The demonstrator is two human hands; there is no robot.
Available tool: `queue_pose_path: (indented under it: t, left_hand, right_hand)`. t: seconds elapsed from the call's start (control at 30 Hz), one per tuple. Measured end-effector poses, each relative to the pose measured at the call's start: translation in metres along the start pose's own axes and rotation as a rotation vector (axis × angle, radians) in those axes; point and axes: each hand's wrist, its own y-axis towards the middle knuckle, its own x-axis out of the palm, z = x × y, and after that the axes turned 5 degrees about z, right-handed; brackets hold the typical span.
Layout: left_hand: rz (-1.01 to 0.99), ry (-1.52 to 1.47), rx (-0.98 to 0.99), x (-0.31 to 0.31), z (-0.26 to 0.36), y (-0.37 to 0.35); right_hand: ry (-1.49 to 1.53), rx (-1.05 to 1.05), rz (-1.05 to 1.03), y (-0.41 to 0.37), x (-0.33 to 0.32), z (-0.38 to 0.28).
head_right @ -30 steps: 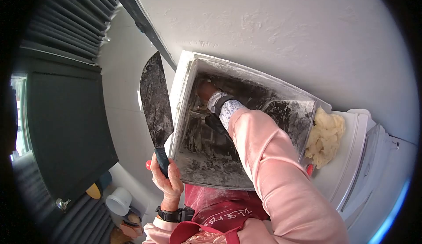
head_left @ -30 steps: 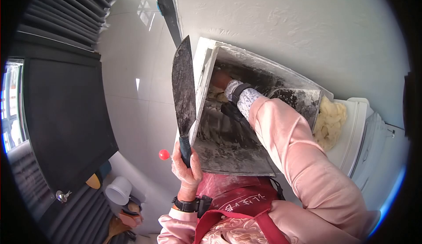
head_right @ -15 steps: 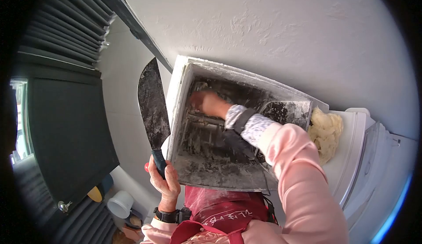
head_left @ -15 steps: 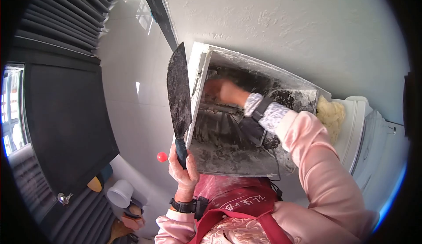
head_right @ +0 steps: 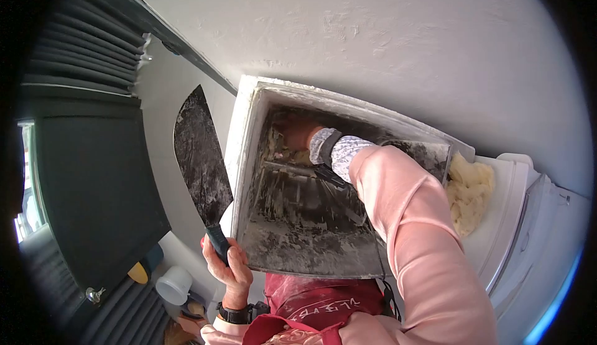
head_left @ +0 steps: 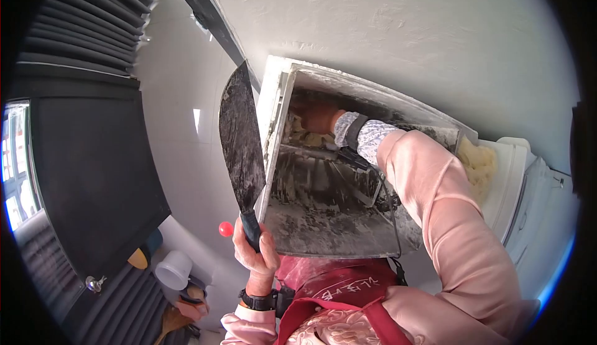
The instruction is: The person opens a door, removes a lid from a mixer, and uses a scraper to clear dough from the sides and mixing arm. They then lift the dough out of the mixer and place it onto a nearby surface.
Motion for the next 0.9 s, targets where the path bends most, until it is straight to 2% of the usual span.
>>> queue_pose_path:
  t: [0.1, 0.27, 0.37, 0.4, 0.43, 0.5, 0.53, 0.6, 0.63, 0.7, 0.73, 0.8, 0.9]
  left_hand:
    - [0.011, 0.023, 0.007, 0.000, 0.000, -0.001]
    - [0.017, 0.023, 0.016, 0.001, 0.000, -0.001]
    - [0.017, 0.027, 0.015, -0.001, 0.000, 0.000]
    - [0.021, 0.028, 0.014, 0.000, 0.000, 0.000]
    - [0.021, 0.023, 0.016, 0.002, 0.000, 0.000]
    - [0.025, -0.020, -0.013, 0.002, 0.001, -0.001]
    - [0.030, -0.017, -0.010, 0.002, 0.001, 0.000]
    - [0.028, -0.011, -0.005, 0.001, 0.001, -0.001]
    - [0.033, -0.006, -0.004, 0.002, 0.002, -0.001]
    - [0.026, -0.054, -0.096, 0.003, 0.010, 0.001]
    - [0.024, -0.080, -0.111, 0.004, 0.013, 0.003]
    - [0.031, -0.078, -0.106, 0.007, 0.013, 0.003]
    - [0.011, -0.056, -0.100, 0.004, 0.012, 0.004]
  right_hand:
    - [0.052, 0.128, 0.005, 0.011, -0.009, -0.012]
    - [-0.005, 0.061, 0.172, 0.015, -0.009, -0.015]
    - [0.118, -0.095, -0.313, 0.033, -0.015, 0.001]
    - [0.321, -0.113, -0.108, 0.015, -0.019, 0.010]
    - [0.317, -0.111, -0.106, -0.003, -0.020, 0.016]
    - [0.690, 0.029, 0.160, -0.033, -0.019, 0.030]
    - [0.691, 0.023, 0.161, -0.040, -0.011, 0.038]
    - [1.014, 0.065, 0.260, -0.042, 0.024, 0.056]
    - [1.018, 0.058, 0.258, -0.040, 0.034, 0.060]
    - [1.363, 0.163, 0.231, -0.037, 0.057, 0.068]
    - [1.365, 0.160, 0.227, -0.036, 0.060, 0.072]
    - [0.738, -0.099, 0.298, -0.030, 0.064, 0.080]
    - [0.690, -0.053, 0.257, -0.036, 0.051, 0.064]
